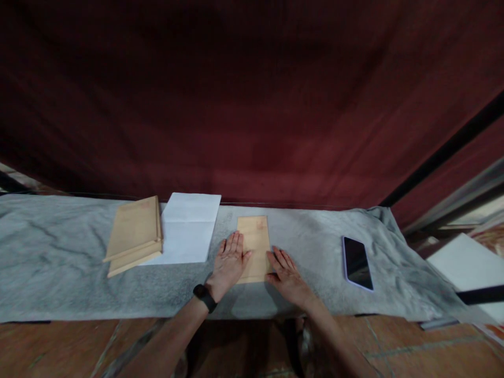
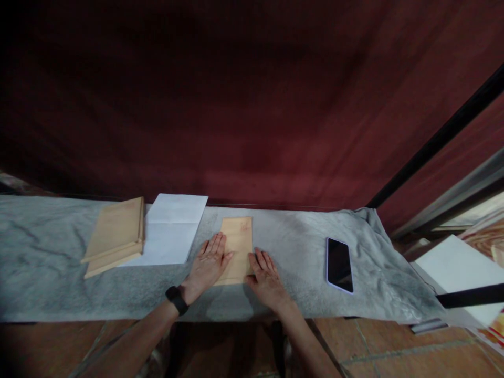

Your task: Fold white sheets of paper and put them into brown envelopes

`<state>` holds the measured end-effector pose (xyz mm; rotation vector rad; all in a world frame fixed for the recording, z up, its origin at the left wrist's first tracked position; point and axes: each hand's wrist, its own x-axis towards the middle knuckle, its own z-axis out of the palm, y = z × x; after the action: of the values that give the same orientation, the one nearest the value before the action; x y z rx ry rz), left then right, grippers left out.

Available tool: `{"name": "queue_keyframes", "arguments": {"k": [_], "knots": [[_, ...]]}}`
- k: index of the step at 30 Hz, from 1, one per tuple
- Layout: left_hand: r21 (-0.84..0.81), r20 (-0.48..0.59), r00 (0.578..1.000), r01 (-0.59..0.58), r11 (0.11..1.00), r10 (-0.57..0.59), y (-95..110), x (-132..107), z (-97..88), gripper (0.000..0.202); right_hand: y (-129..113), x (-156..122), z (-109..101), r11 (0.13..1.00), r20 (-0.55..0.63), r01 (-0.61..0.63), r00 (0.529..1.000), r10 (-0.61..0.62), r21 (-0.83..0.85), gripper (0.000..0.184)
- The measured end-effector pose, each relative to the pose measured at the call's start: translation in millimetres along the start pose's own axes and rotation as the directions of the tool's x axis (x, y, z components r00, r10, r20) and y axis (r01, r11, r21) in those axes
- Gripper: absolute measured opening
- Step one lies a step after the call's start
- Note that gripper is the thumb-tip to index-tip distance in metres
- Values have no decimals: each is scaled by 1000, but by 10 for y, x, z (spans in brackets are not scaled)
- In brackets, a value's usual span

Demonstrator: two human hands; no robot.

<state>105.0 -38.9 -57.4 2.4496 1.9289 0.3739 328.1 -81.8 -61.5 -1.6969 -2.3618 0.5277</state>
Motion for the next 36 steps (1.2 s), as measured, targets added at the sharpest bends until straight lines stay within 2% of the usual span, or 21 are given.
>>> {"name": "queue_keyframes", "arguments": {"k": [4,6,7,8,10,13,14,16,17,20,22,25,28,30,33,36], "knots": [[-197,16,998,68,978,-66,-51,-35,-143,58,40,51,-49,996,77,-63,995,57,66,72],[-391,72,992,123,912,-103,-62,-53,-218,56,45,74,-86,992,105,-87,991,76,96,75],[-496,106,985,169,852,-134,-62,-64,-250,55,43,83,-106,989,116,-97,990,85,109,76],[-596,145,974,227,770,-175,-59,-75,-276,55,40,91,-126,987,124,-107,988,91,121,77],[-763,231,933,349,544,-275,-50,-95,-307,60,31,100,-161,983,133,-120,986,101,136,79],[-870,357,835,460,177,-418,-42,-103,-322,72,29,100,-184,985,140,-118,985,100,129,79],[-873,394,801,480,91,-450,-42,-101,-329,75,32,96,-180,986,140,-113,986,96,120,79],[-854,464,758,520,-6,-458,-36,-99,-360,73,40,84,-153,991,127,-98,988,85,96,78],[-846,494,765,533,-23,-413,-27,-102,-384,68,42,75,-132,993,111,-87,991,77,81,77],[-855,515,838,518,-32,-178,22,-135,-473,58,27,39,-55,999,37,-33,999,32,20,72],[-870,494,866,491,-49,-76,60,-166,-517,64,3,13,-14,1000,-8,-2,1000,2,-29,69],[-862,505,862,504,-49,-31,86,-195,-525,85,-35,-20,1,997,-49,17,999,-21,-72,70],[-863,503,864,503,41,-30,94,-193,-495,97,-89,-45,-33,996,-50,61,997,-64,-59,71],[-874,477,878,479,78,-48,116,-178,-488,98,-158,-60,-59,993,-42,108,993,-110,-40,74],[-900,433,900,434,38,-48,182,-146,-515,94,-307,-72,-76,986,-70,164,984,-166,-28,78],[-919,390,921,388,-65,-8,253,-122,-562,87,-424,-58,-105,992,-177,128,976,-127,-3,65]]}}
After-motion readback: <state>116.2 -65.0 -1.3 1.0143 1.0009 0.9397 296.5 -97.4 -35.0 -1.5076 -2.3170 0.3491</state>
